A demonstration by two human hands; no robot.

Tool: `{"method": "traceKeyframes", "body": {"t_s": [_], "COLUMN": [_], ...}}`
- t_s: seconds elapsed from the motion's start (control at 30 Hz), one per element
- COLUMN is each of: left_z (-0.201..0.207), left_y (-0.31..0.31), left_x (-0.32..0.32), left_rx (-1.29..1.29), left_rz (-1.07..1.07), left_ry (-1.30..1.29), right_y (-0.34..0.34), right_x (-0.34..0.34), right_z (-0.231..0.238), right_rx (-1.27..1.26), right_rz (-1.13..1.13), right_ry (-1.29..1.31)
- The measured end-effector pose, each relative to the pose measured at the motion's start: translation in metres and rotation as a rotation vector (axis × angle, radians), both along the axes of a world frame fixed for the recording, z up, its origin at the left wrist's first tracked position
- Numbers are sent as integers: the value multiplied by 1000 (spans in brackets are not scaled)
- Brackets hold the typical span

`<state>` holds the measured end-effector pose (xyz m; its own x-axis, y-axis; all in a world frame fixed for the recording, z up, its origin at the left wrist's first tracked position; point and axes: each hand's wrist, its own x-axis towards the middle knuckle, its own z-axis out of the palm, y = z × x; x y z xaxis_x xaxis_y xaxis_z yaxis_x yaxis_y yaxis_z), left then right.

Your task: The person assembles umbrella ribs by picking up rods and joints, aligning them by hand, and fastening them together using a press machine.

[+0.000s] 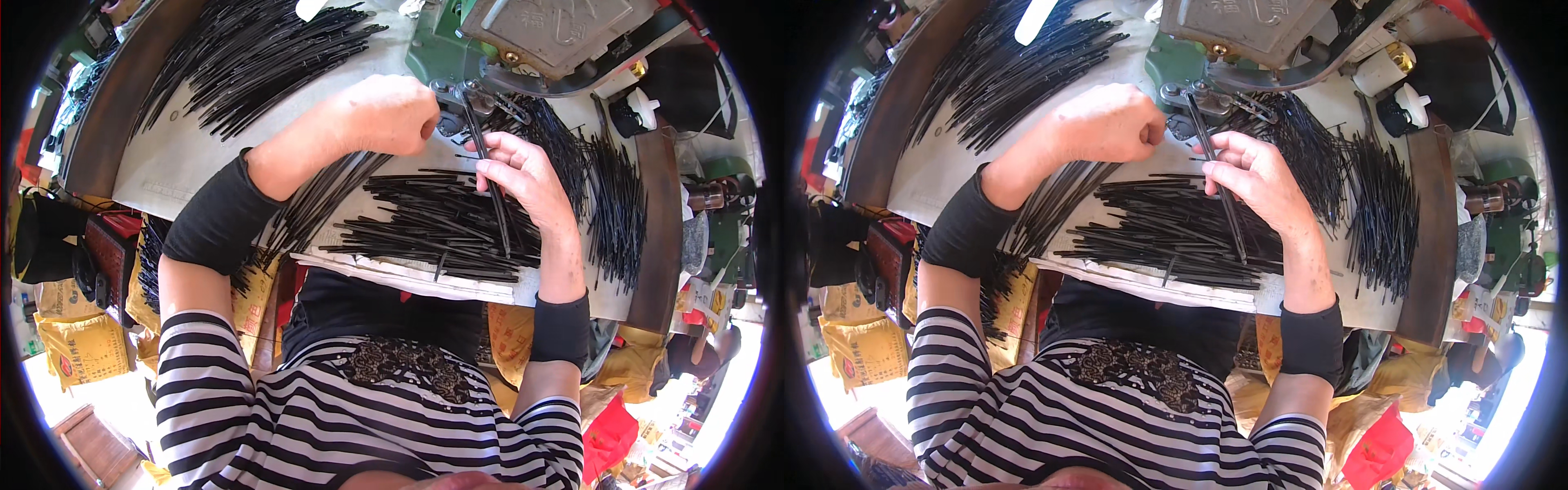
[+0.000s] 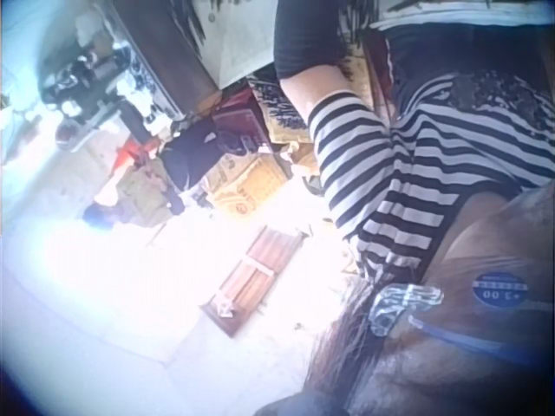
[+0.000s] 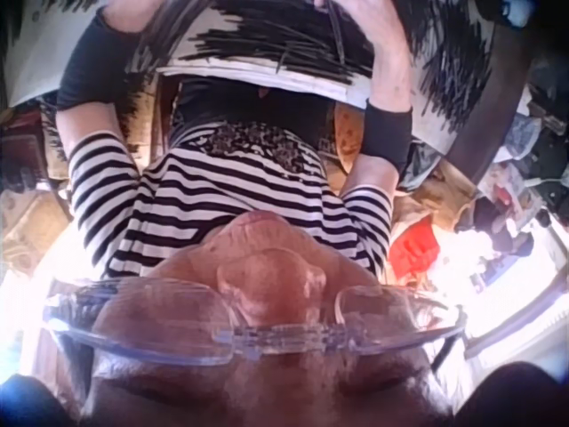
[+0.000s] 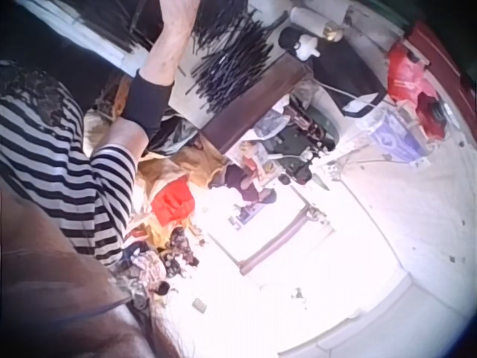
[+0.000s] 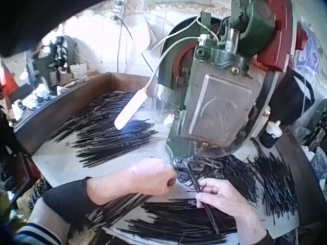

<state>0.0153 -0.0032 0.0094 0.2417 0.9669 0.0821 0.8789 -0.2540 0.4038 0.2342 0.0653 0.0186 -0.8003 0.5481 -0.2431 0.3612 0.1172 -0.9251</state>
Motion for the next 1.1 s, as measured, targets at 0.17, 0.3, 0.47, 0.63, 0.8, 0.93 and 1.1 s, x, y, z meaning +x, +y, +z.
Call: {"method": "traceKeyframes", "body": {"t_s": [0.17,0.3,0.47,0.63,0.8,0.93,1.1], "left_z": [2,1,0,1,1,-2,-12], "left_y": [-2,-1,-1,-1,0,6,11], "left_x": [-3,-4,-3,-5,-8,-11,-9], "left_rx": [5,10,47,71,63,22,-28], "left_rz": [10,44,55,65,79,34,26], "left_ry": [47,70,116,120,126,59,-71], "right_y": [-1,-2,-1,-1,-2,-3,-5], "right_x": [0,-1,0,0,-2,-2,-4], "right_z": [-4,-5,-7,-8,-11,-10,-11], "right_rx": [-3,-2,-11,-19,-31,-33,-34], "right_rz": [3,4,4,6,33,40,32], "right_ry": [84,110,95,98,128,110,118]}}
